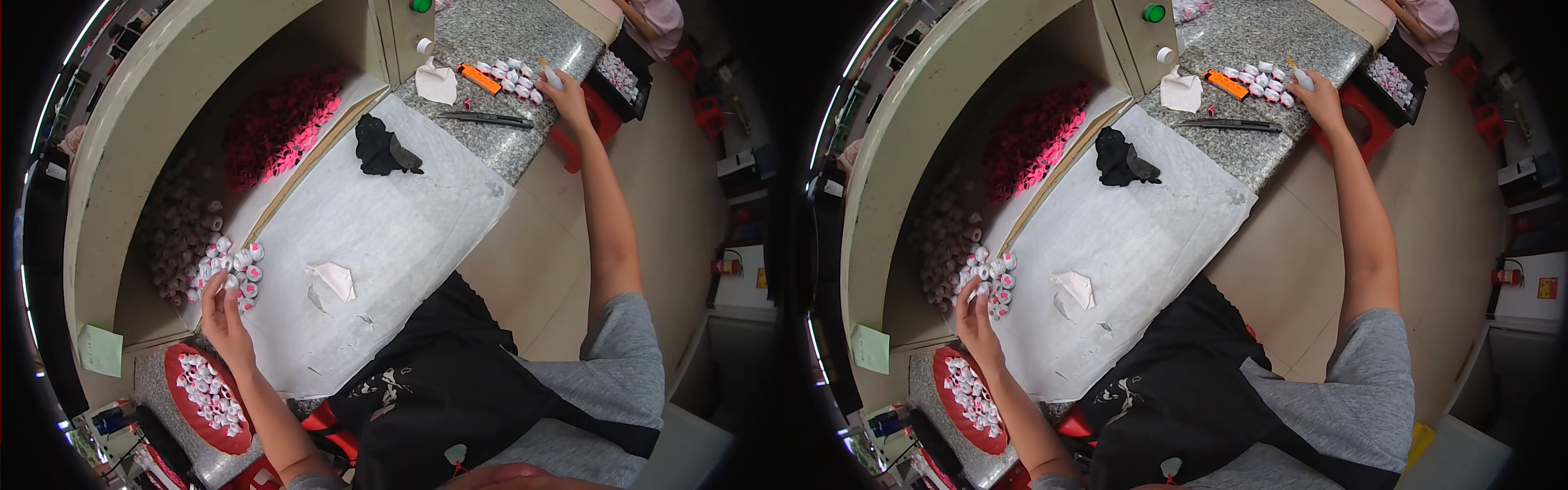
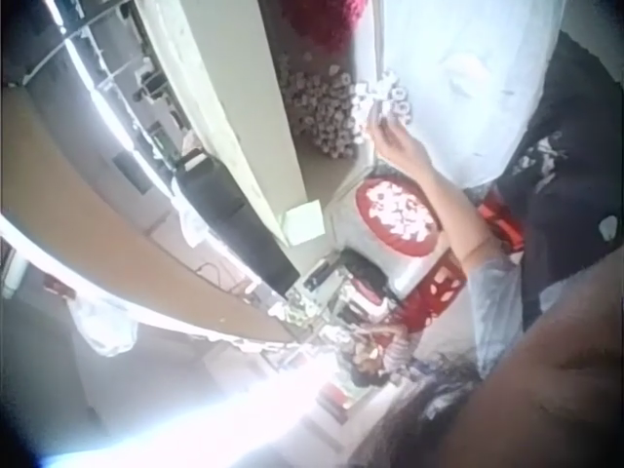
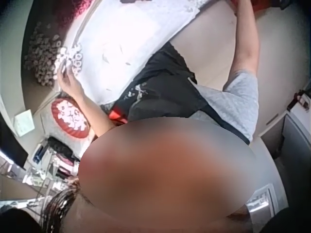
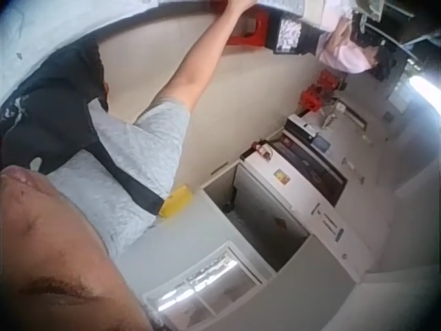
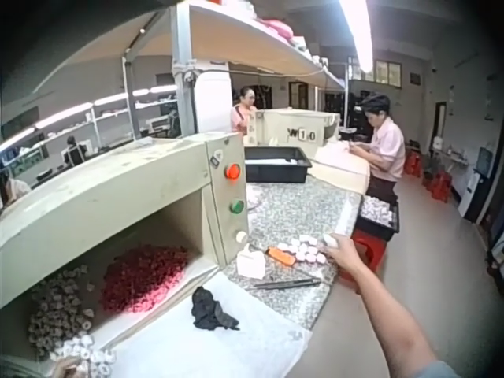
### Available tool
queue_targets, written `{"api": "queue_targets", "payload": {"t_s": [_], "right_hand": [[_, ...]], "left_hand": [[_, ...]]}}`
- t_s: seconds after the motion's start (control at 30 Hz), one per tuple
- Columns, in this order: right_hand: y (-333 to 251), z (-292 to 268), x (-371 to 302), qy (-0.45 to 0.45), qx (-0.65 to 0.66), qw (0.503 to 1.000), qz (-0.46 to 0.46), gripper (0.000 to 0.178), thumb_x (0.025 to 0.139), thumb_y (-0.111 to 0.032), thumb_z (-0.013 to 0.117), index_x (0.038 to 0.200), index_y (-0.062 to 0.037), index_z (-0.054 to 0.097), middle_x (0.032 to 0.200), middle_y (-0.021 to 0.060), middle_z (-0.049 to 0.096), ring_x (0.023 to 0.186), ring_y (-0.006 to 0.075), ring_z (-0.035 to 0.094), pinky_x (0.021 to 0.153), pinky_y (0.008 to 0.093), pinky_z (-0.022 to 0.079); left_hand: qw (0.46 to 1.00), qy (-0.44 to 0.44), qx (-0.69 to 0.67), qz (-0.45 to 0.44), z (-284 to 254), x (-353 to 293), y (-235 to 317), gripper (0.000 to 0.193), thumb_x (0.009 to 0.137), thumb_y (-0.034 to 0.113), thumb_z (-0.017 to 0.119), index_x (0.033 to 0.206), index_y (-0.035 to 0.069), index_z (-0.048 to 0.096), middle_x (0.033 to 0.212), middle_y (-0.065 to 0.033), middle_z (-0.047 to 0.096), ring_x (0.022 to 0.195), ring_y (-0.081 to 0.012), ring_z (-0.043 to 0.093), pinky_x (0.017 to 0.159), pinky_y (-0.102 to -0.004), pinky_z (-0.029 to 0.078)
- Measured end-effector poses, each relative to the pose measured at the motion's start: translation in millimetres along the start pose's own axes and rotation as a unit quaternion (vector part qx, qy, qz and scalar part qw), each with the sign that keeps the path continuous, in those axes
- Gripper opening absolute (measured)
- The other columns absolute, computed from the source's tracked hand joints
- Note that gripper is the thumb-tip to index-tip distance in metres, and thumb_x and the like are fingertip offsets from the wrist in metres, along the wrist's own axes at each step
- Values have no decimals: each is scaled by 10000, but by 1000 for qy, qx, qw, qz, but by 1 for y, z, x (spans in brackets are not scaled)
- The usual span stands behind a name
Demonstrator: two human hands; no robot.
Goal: Apply glue to small pink components and attach them to plastic toy heads.
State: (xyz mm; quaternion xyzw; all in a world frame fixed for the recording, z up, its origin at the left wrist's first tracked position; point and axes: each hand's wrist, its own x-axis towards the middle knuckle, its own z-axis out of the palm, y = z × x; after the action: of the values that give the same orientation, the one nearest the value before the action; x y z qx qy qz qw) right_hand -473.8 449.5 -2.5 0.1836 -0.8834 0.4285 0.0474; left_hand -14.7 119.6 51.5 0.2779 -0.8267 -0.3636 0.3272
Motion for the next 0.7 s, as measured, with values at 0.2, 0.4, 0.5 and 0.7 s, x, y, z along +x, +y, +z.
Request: {"api": "queue_targets", "payload": {"t_s": [0.2, 0.4, 0.5, 0.7], "right_hand": [[-1, -7, -15, 102, 23, 994, -26, 280, 676, -178, 592, 889, -14, 512, 737, 58, 533, 539, 73, 483, 442, 199, 382], [-132, 46, -121, -53, 354, 933, -30, 284, 706, -112, 422, 967, -30, 344, 907, 87, 415, 548, 74, 407, 368, 174, 330], [-186, 66, -178, -184, 429, 883, -47, 369, 698, -121, 457, 1021, 14, 340, 932, 104, 393, 717, 178, 478, 426, 237, 414], [-250, 104, -245, -366, 489, 791, 1, 330, 694, -77, 494, 986, 8, 366, 888, 100, 415, 710, 163, 483, 464, 259, 435]], "left_hand": [[890, -1, -422, -171, 0, -25, 7, 236, 779, 57, 483, 1009, 6, 462, 1050, -124, 462, 829, -157, 516, 760, -253, 416], [882, 77, -423, -192, 7, -60, 16, 252, 772, 56, 489, 1014, -1, 445, 1005, -156, 491, 778, -171, 532, 731, -264, 429], [840, 40, -511, -180, 24, -55, 20, 228, 787, 83, 473, 998, 0, 444, 1009, -200, 496, 832, -211, 535, 764, -299, 421], [803, 73, -567, -170, 24, -74, 16, 203, 793, 59, 454, 988, 4, 449, 1043, -171, 472, 835, -229, 546, 753, -290, 447]]}}
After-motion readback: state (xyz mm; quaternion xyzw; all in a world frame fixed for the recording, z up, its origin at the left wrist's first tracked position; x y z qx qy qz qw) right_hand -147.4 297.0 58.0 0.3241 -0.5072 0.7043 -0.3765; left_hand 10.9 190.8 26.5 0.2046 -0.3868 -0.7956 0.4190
